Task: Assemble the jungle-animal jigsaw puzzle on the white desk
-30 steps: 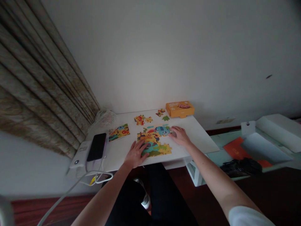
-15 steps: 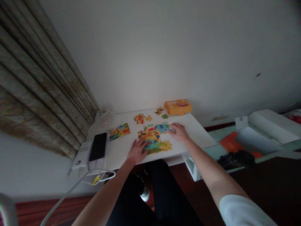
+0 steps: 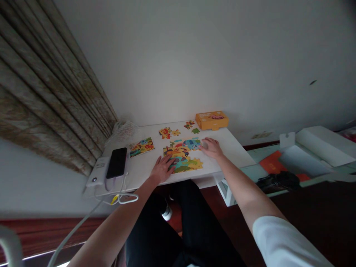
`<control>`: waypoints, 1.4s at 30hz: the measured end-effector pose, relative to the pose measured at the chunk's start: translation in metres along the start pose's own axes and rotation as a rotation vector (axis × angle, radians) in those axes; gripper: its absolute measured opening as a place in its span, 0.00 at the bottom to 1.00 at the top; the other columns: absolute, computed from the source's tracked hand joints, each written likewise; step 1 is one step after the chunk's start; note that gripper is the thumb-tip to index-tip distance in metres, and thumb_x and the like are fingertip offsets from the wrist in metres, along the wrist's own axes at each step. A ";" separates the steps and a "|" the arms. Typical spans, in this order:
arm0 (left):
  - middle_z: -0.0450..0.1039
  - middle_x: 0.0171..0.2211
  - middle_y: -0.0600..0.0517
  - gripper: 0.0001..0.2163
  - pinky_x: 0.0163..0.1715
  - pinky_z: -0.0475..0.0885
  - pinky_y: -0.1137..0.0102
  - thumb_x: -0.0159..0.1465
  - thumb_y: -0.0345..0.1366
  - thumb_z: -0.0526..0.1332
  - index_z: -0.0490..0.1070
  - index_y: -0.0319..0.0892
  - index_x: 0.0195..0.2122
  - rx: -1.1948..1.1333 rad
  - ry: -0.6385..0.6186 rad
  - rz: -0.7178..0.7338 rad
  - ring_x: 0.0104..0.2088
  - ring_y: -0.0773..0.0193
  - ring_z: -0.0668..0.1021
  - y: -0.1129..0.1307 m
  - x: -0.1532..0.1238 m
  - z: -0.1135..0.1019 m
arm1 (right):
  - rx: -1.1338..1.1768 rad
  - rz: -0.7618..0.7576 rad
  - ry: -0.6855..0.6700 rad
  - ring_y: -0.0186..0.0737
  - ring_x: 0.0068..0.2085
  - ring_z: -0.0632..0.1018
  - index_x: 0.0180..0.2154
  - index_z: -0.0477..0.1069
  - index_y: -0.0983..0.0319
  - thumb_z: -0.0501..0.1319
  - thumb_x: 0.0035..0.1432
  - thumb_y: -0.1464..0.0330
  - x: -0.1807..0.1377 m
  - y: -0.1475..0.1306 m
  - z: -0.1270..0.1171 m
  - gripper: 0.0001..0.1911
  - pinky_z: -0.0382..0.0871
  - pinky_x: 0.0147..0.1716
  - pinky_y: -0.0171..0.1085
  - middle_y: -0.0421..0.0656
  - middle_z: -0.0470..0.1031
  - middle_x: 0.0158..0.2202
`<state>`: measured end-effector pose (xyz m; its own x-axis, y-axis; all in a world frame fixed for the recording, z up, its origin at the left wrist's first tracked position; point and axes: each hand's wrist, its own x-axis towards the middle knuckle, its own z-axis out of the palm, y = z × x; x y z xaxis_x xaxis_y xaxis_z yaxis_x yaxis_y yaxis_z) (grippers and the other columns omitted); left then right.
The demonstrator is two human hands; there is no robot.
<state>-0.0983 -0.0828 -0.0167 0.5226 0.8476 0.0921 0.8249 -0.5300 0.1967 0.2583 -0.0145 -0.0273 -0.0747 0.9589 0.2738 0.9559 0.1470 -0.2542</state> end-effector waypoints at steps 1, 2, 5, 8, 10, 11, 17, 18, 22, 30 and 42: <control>0.63 0.69 0.49 0.21 0.70 0.55 0.49 0.73 0.44 0.53 0.66 0.53 0.66 0.002 -0.001 -0.004 0.69 0.54 0.65 0.000 0.000 0.000 | -0.002 0.009 0.001 0.52 0.63 0.71 0.55 0.74 0.58 0.60 0.65 0.52 0.001 0.000 0.000 0.24 0.61 0.62 0.52 0.51 0.74 0.61; 0.63 0.69 0.49 0.21 0.70 0.55 0.49 0.73 0.44 0.53 0.66 0.53 0.66 0.002 -0.001 -0.007 0.69 0.53 0.65 0.000 0.000 0.000 | -0.002 0.015 0.002 0.52 0.63 0.71 0.55 0.75 0.58 0.60 0.65 0.52 0.001 0.000 0.000 0.24 0.61 0.62 0.51 0.51 0.74 0.61; 0.63 0.69 0.49 0.21 0.70 0.56 0.50 0.73 0.45 0.53 0.67 0.53 0.66 0.005 0.010 -0.008 0.69 0.54 0.65 -0.001 -0.001 0.002 | 0.000 0.018 -0.002 0.52 0.62 0.71 0.55 0.75 0.58 0.60 0.65 0.52 0.002 0.000 0.001 0.24 0.61 0.62 0.51 0.50 0.74 0.61; 0.63 0.69 0.49 0.20 0.70 0.56 0.51 0.74 0.45 0.53 0.67 0.53 0.65 0.004 0.024 -0.005 0.69 0.54 0.65 -0.001 -0.002 0.004 | 0.001 0.013 -0.001 0.52 0.62 0.71 0.55 0.75 0.58 0.59 0.65 0.51 0.002 0.001 0.003 0.25 0.61 0.61 0.51 0.51 0.74 0.61; 0.63 0.69 0.49 0.21 0.70 0.56 0.50 0.74 0.45 0.52 0.67 0.52 0.65 0.003 0.029 -0.008 0.69 0.54 0.65 -0.001 -0.002 0.005 | -0.002 0.011 0.001 0.52 0.62 0.71 0.55 0.74 0.58 0.59 0.65 0.50 0.002 0.002 0.003 0.25 0.61 0.61 0.52 0.51 0.73 0.61; 0.63 0.69 0.48 0.21 0.70 0.56 0.50 0.74 0.45 0.52 0.67 0.52 0.65 0.002 0.032 -0.010 0.69 0.54 0.65 -0.001 -0.002 0.006 | -0.004 0.008 -0.001 0.53 0.63 0.71 0.55 0.74 0.58 0.59 0.65 0.50 0.002 0.002 0.003 0.25 0.61 0.61 0.52 0.51 0.73 0.61; 0.67 0.67 0.48 0.20 0.69 0.58 0.51 0.73 0.44 0.54 0.69 0.52 0.64 -0.011 0.074 -0.014 0.67 0.53 0.68 0.001 -0.003 0.006 | -0.019 0.004 -0.010 0.52 0.63 0.70 0.56 0.74 0.57 0.59 0.65 0.50 0.001 0.002 0.005 0.26 0.61 0.62 0.51 0.51 0.73 0.62; 0.67 0.66 0.48 0.19 0.69 0.58 0.51 0.73 0.44 0.55 0.70 0.53 0.63 -0.016 0.081 -0.017 0.66 0.53 0.69 0.001 -0.003 0.006 | -0.019 0.005 -0.008 0.52 0.63 0.71 0.56 0.74 0.57 0.58 0.65 0.49 0.001 0.003 0.005 0.26 0.61 0.62 0.51 0.51 0.73 0.62; 0.71 0.63 0.48 0.17 0.68 0.60 0.50 0.73 0.44 0.55 0.71 0.51 0.61 -0.060 0.095 -0.035 0.63 0.53 0.72 0.004 0.000 0.001 | -0.004 0.004 0.005 0.51 0.63 0.71 0.55 0.74 0.57 0.58 0.65 0.49 0.001 0.003 0.006 0.26 0.61 0.62 0.52 0.51 0.73 0.62; 0.76 0.55 0.46 0.17 0.61 0.70 0.59 0.68 0.33 0.58 0.73 0.45 0.56 -0.227 0.296 -0.202 0.56 0.55 0.77 -0.020 0.063 -0.012 | 0.042 -0.011 0.026 0.52 0.63 0.71 0.54 0.75 0.57 0.57 0.67 0.51 0.001 0.005 0.005 0.23 0.62 0.61 0.52 0.51 0.74 0.61; 0.69 0.63 0.38 0.25 0.62 0.66 0.62 0.65 0.38 0.61 0.66 0.38 0.63 -0.204 0.232 -0.549 0.62 0.51 0.72 -0.063 0.182 -0.021 | 0.060 -0.019 0.006 0.53 0.63 0.70 0.56 0.74 0.59 0.55 0.68 0.51 0.001 0.005 0.007 0.24 0.60 0.61 0.52 0.54 0.72 0.62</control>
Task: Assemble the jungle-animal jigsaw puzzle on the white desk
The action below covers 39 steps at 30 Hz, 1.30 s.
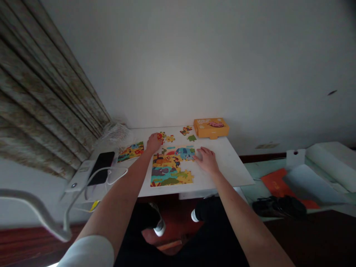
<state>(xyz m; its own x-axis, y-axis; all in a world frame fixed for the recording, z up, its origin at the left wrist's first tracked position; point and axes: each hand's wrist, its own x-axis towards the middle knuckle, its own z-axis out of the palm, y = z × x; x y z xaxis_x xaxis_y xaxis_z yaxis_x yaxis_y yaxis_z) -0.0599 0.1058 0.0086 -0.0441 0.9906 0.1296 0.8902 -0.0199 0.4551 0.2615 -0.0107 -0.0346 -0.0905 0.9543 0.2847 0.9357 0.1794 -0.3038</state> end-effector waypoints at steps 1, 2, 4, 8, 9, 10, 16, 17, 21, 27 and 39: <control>0.67 0.64 0.38 0.26 0.62 0.65 0.62 0.65 0.38 0.62 0.65 0.38 0.63 0.023 -0.010 -0.001 0.63 0.50 0.71 0.000 0.004 0.000 | -0.001 0.002 -0.002 0.54 0.63 0.70 0.56 0.74 0.59 0.55 0.68 0.52 0.000 -0.001 -0.001 0.24 0.60 0.61 0.52 0.54 0.72 0.62; 0.66 0.65 0.38 0.26 0.62 0.64 0.62 0.65 0.39 0.62 0.64 0.38 0.64 0.047 -0.017 0.002 0.64 0.50 0.70 0.000 0.007 0.000 | -0.003 0.006 -0.003 0.54 0.63 0.70 0.56 0.74 0.59 0.55 0.69 0.53 0.000 -0.002 -0.001 0.23 0.60 0.61 0.53 0.54 0.72 0.62; 0.64 0.67 0.38 0.28 0.63 0.63 0.61 0.66 0.40 0.62 0.63 0.39 0.66 0.091 -0.038 0.009 0.66 0.49 0.69 -0.002 0.011 0.000 | -0.009 0.015 -0.001 0.54 0.63 0.71 0.55 0.74 0.58 0.53 0.70 0.55 0.000 -0.003 -0.002 0.22 0.60 0.60 0.53 0.54 0.72 0.62; 0.67 0.66 0.40 0.29 0.62 0.64 0.53 0.66 0.44 0.61 0.62 0.43 0.67 0.128 -0.107 -0.027 0.64 0.44 0.71 -0.008 0.015 0.000 | -0.017 0.008 0.008 0.53 0.62 0.71 0.55 0.74 0.59 0.50 0.72 0.57 -0.001 -0.004 -0.002 0.21 0.60 0.60 0.53 0.54 0.73 0.61; 0.68 0.65 0.41 0.28 0.61 0.64 0.52 0.66 0.45 0.61 0.63 0.44 0.67 0.131 -0.119 -0.033 0.63 0.43 0.72 -0.010 0.016 0.000 | -0.016 0.005 0.010 0.53 0.62 0.71 0.55 0.74 0.59 0.50 0.72 0.57 -0.001 -0.004 -0.002 0.22 0.60 0.60 0.53 0.54 0.73 0.61; 0.69 0.64 0.41 0.28 0.60 0.65 0.51 0.66 0.46 0.61 0.64 0.46 0.66 0.132 -0.125 -0.035 0.62 0.43 0.72 -0.011 0.016 -0.001 | -0.015 0.003 0.011 0.53 0.62 0.71 0.55 0.74 0.59 0.49 0.72 0.58 -0.002 -0.004 -0.002 0.22 0.60 0.60 0.53 0.54 0.73 0.61; 0.72 0.61 0.43 0.23 0.59 0.64 0.53 0.65 0.44 0.62 0.69 0.48 0.62 0.144 -0.128 0.000 0.60 0.45 0.73 -0.012 0.019 -0.005 | -0.017 -0.015 0.014 0.53 0.63 0.70 0.57 0.73 0.59 0.51 0.71 0.57 -0.009 -0.003 0.001 0.22 0.60 0.63 0.54 0.52 0.72 0.63; 0.73 0.60 0.43 0.23 0.59 0.63 0.53 0.65 0.43 0.62 0.70 0.47 0.61 0.147 -0.127 0.012 0.60 0.46 0.73 -0.011 0.020 -0.006 | -0.002 -0.015 0.017 0.54 0.63 0.71 0.56 0.73 0.58 0.52 0.71 0.57 -0.010 -0.002 0.001 0.22 0.60 0.63 0.54 0.52 0.72 0.63; 0.76 0.56 0.44 0.19 0.62 0.60 0.53 0.66 0.41 0.62 0.72 0.46 0.57 0.126 -0.052 0.042 0.58 0.48 0.75 -0.010 0.015 -0.006 | 0.115 0.035 0.034 0.53 0.58 0.75 0.54 0.75 0.57 0.55 0.69 0.58 0.001 0.004 0.003 0.19 0.65 0.60 0.53 0.51 0.77 0.57; 0.78 0.53 0.45 0.19 0.62 0.65 0.55 0.64 0.41 0.65 0.71 0.44 0.55 -0.045 0.176 0.063 0.55 0.51 0.78 -0.025 -0.036 0.004 | 0.292 -0.020 0.009 0.48 0.55 0.77 0.54 0.74 0.58 0.55 0.67 0.63 0.084 -0.015 0.017 0.17 0.70 0.57 0.48 0.50 0.78 0.52; 0.77 0.51 0.45 0.17 0.58 0.72 0.55 0.63 0.38 0.67 0.70 0.46 0.52 -0.139 0.194 0.136 0.53 0.51 0.78 -0.048 -0.090 0.012 | 0.132 0.233 0.010 0.60 0.63 0.67 0.55 0.69 0.66 0.60 0.63 0.56 0.197 -0.042 0.068 0.25 0.62 0.60 0.58 0.64 0.69 0.60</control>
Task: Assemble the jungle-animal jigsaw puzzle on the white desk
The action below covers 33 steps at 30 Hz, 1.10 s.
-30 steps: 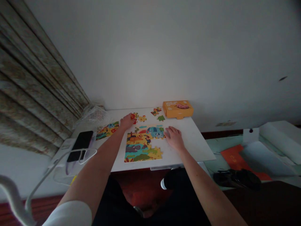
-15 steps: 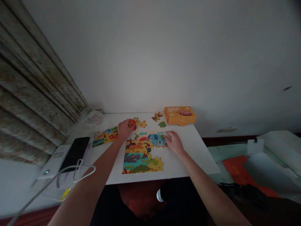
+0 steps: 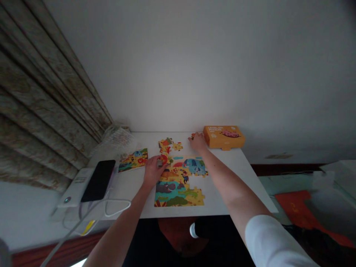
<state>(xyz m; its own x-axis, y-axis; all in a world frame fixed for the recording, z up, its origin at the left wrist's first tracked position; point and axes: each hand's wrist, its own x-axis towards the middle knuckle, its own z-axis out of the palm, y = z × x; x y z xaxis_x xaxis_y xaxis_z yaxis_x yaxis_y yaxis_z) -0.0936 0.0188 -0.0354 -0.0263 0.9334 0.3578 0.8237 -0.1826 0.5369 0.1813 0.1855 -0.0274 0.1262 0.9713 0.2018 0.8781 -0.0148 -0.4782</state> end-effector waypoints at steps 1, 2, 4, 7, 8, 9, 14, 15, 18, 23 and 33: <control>0.77 0.51 0.45 0.17 0.58 0.72 0.55 0.63 0.38 0.67 0.71 0.46 0.52 -0.006 -0.008 0.008 0.53 0.51 0.78 0.001 0.000 0.000 | -0.004 0.012 0.017 0.61 0.63 0.67 0.55 0.70 0.66 0.59 0.63 0.56 -0.001 -0.001 0.001 0.25 0.62 0.59 0.58 0.64 0.69 0.60; 0.77 0.51 0.45 0.17 0.58 0.72 0.55 0.63 0.37 0.67 0.71 0.46 0.52 -0.010 -0.018 0.016 0.53 0.51 0.78 0.003 0.000 -0.001 | -0.017 0.012 0.034 0.62 0.62 0.68 0.55 0.70 0.66 0.59 0.64 0.56 -0.002 -0.003 0.000 0.25 0.63 0.59 0.59 0.64 0.70 0.59; 0.76 0.50 0.45 0.16 0.57 0.72 0.56 0.63 0.36 0.67 0.71 0.46 0.52 -0.006 -0.043 0.027 0.53 0.51 0.77 0.006 -0.001 -0.002 | -0.058 -0.038 0.053 0.62 0.62 0.68 0.53 0.72 0.66 0.58 0.64 0.58 -0.005 -0.016 -0.003 0.22 0.63 0.59 0.57 0.63 0.71 0.58; 0.76 0.49 0.45 0.16 0.57 0.71 0.55 0.62 0.35 0.66 0.71 0.46 0.52 0.031 -0.093 0.032 0.52 0.51 0.77 0.012 -0.002 -0.006 | -0.070 -0.264 -0.059 0.56 0.58 0.73 0.53 0.74 0.62 0.58 0.66 0.61 -0.016 -0.049 -0.007 0.18 0.64 0.58 0.51 0.55 0.74 0.55; 0.75 0.49 0.46 0.17 0.58 0.70 0.54 0.62 0.35 0.66 0.71 0.46 0.52 0.046 -0.110 0.032 0.52 0.50 0.77 0.014 -0.002 -0.007 | -0.059 -0.336 -0.146 0.53 0.55 0.75 0.53 0.74 0.59 0.58 0.66 0.60 -0.022 -0.061 -0.007 0.18 0.66 0.57 0.48 0.52 0.76 0.54; 0.75 0.48 0.46 0.17 0.58 0.70 0.54 0.61 0.35 0.66 0.71 0.46 0.52 0.058 -0.123 0.033 0.52 0.50 0.76 0.015 -0.002 -0.008 | -0.057 -0.368 -0.233 0.51 0.52 0.77 0.51 0.75 0.58 0.59 0.66 0.58 -0.028 -0.074 -0.007 0.17 0.69 0.54 0.46 0.50 0.77 0.51; 0.74 0.48 0.46 0.17 0.59 0.68 0.53 0.61 0.36 0.66 0.72 0.47 0.51 0.073 -0.170 0.033 0.52 0.49 0.76 0.018 -0.001 -0.011 | -0.119 -0.357 -0.406 0.53 0.48 0.80 0.51 0.75 0.58 0.68 0.57 0.51 -0.060 -0.115 0.001 0.25 0.73 0.46 0.44 0.51 0.77 0.51; 0.74 0.48 0.46 0.17 0.59 0.68 0.53 0.61 0.35 0.66 0.72 0.47 0.52 0.071 -0.173 0.029 0.52 0.49 0.76 0.018 -0.002 -0.011 | -0.136 -0.334 -0.413 0.54 0.49 0.80 0.51 0.74 0.59 0.69 0.56 0.52 -0.064 -0.118 0.003 0.26 0.73 0.46 0.44 0.53 0.77 0.52; 0.73 0.50 0.44 0.18 0.60 0.67 0.53 0.60 0.33 0.66 0.72 0.45 0.52 0.064 -0.175 0.021 0.54 0.49 0.75 0.017 -0.002 -0.010 | -0.141 -0.241 -0.415 0.56 0.50 0.80 0.52 0.73 0.60 0.70 0.55 0.54 -0.068 -0.122 0.005 0.27 0.74 0.46 0.46 0.56 0.74 0.54; 0.73 0.50 0.45 0.19 0.60 0.66 0.53 0.59 0.33 0.66 0.71 0.45 0.52 0.055 -0.176 0.009 0.54 0.49 0.75 0.019 -0.002 -0.010 | -0.108 -0.167 -0.460 0.54 0.51 0.80 0.53 0.72 0.62 0.72 0.53 0.56 -0.064 -0.127 0.005 0.29 0.74 0.48 0.45 0.57 0.74 0.56; 0.74 0.49 0.45 0.17 0.59 0.66 0.55 0.59 0.32 0.66 0.72 0.44 0.50 0.060 -0.138 0.033 0.52 0.49 0.76 0.022 -0.002 -0.009 | 0.076 -0.138 -0.400 0.47 0.43 0.81 0.48 0.74 0.64 0.71 0.48 0.69 -0.074 -0.125 0.005 0.23 0.72 0.41 0.38 0.49 0.81 0.43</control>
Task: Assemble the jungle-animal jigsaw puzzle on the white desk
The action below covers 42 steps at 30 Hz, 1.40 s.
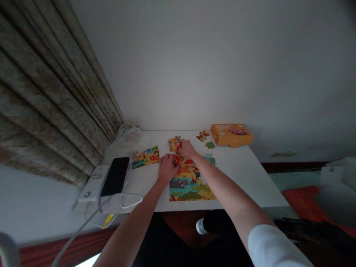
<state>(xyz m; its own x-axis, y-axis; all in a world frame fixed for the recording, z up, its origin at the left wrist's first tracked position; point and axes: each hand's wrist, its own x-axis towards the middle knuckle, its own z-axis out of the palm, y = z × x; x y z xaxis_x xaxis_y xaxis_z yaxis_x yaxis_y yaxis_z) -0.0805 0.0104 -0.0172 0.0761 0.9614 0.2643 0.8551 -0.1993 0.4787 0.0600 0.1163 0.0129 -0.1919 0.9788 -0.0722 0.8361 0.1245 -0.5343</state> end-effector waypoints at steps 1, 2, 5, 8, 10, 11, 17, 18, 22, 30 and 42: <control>0.74 0.49 0.45 0.17 0.59 0.66 0.54 0.59 0.32 0.66 0.72 0.44 0.50 0.005 0.001 0.004 0.52 0.49 0.76 0.000 0.000 0.000 | 0.044 0.008 0.019 0.46 0.42 0.81 0.49 0.73 0.64 0.69 0.49 0.71 -0.001 0.001 0.001 0.23 0.72 0.40 0.37 0.48 0.81 0.42; 0.74 0.49 0.45 0.17 0.59 0.66 0.54 0.59 0.32 0.66 0.72 0.45 0.50 0.010 0.004 0.006 0.53 0.49 0.76 0.000 0.001 0.001 | 0.087 0.012 0.032 0.44 0.42 0.81 0.49 0.72 0.63 0.67 0.50 0.73 -0.002 0.001 0.002 0.22 0.72 0.40 0.36 0.46 0.82 0.42; 0.74 0.49 0.45 0.16 0.59 0.66 0.54 0.60 0.32 0.66 0.71 0.45 0.50 0.023 0.013 0.019 0.53 0.48 0.76 0.000 0.002 0.002 | 0.188 -0.003 0.043 0.40 0.39 0.80 0.46 0.74 0.62 0.60 0.55 0.76 -0.004 0.007 0.000 0.16 0.71 0.39 0.35 0.44 0.82 0.39; 0.75 0.49 0.45 0.15 0.58 0.66 0.54 0.61 0.33 0.66 0.71 0.45 0.50 0.041 0.012 0.031 0.52 0.49 0.76 0.001 0.002 0.002 | 0.206 -0.052 0.051 0.38 0.39 0.80 0.43 0.77 0.62 0.59 0.55 0.77 -0.006 0.020 -0.005 0.14 0.70 0.39 0.34 0.44 0.82 0.38; 0.75 0.48 0.45 0.14 0.58 0.66 0.54 0.63 0.35 0.65 0.72 0.45 0.50 0.065 0.009 0.034 0.52 0.49 0.76 0.002 0.003 0.002 | 0.183 -0.068 0.053 0.38 0.39 0.80 0.41 0.78 0.62 0.61 0.56 0.76 -0.009 0.031 -0.007 0.12 0.70 0.40 0.34 0.44 0.82 0.38; 0.75 0.48 0.45 0.13 0.57 0.66 0.54 0.64 0.36 0.65 0.71 0.45 0.50 0.079 0.008 0.037 0.52 0.49 0.76 0.002 0.003 0.002 | 0.168 -0.068 0.053 0.39 0.39 0.80 0.41 0.78 0.62 0.62 0.56 0.75 -0.010 0.036 -0.007 0.11 0.70 0.41 0.34 0.44 0.82 0.38; 0.75 0.50 0.43 0.14 0.57 0.66 0.52 0.68 0.40 0.62 0.70 0.43 0.53 0.141 0.007 0.072 0.52 0.47 0.75 0.001 0.002 0.008 | 0.042 -0.073 0.160 0.43 0.50 0.78 0.49 0.77 0.63 0.59 0.63 0.70 0.006 0.048 -0.006 0.14 0.69 0.53 0.39 0.51 0.80 0.48; 0.75 0.51 0.43 0.13 0.58 0.66 0.52 0.68 0.39 0.62 0.70 0.43 0.53 0.137 0.013 0.079 0.53 0.48 0.75 0.000 0.002 0.009 | 0.023 -0.102 0.169 0.43 0.53 0.77 0.51 0.77 0.63 0.59 0.64 0.71 0.013 0.046 -0.005 0.16 0.67 0.56 0.40 0.51 0.79 0.51; 0.74 0.52 0.44 0.12 0.58 0.67 0.54 0.68 0.35 0.61 0.70 0.45 0.52 0.037 0.081 0.025 0.55 0.50 0.75 -0.008 0.005 0.016 | -0.052 -0.218 0.084 0.45 0.61 0.73 0.61 0.71 0.59 0.56 0.64 0.74 0.043 0.032 -0.002 0.25 0.63 0.62 0.42 0.47 0.73 0.62; 0.73 0.45 0.46 0.07 0.55 0.71 0.57 0.66 0.30 0.60 0.72 0.44 0.45 -0.127 0.195 -0.062 0.49 0.53 0.76 -0.017 0.010 0.018 | -0.012 -0.109 -0.006 0.53 0.62 0.73 0.63 0.69 0.58 0.67 0.56 0.70 0.073 0.028 -0.002 0.33 0.65 0.62 0.47 0.51 0.74 0.61; 0.81 0.48 0.52 0.15 0.68 0.56 0.47 0.64 0.26 0.57 0.81 0.49 0.39 -0.101 -0.051 -0.020 0.54 0.56 0.77 -0.005 0.006 0.001 | 0.374 0.086 0.155 0.37 0.30 0.79 0.43 0.80 0.64 0.59 0.60 0.67 0.070 0.046 -0.021 0.13 0.73 0.32 0.35 0.44 0.83 0.33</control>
<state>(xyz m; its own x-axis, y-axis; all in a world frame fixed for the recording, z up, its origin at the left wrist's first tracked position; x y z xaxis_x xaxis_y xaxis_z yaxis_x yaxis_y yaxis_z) -0.0840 0.0175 -0.0193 0.0882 0.9732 0.2122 0.8008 -0.1960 0.5659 0.0960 0.1939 0.0005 -0.0257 0.9995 -0.0176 0.5957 0.0011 -0.8032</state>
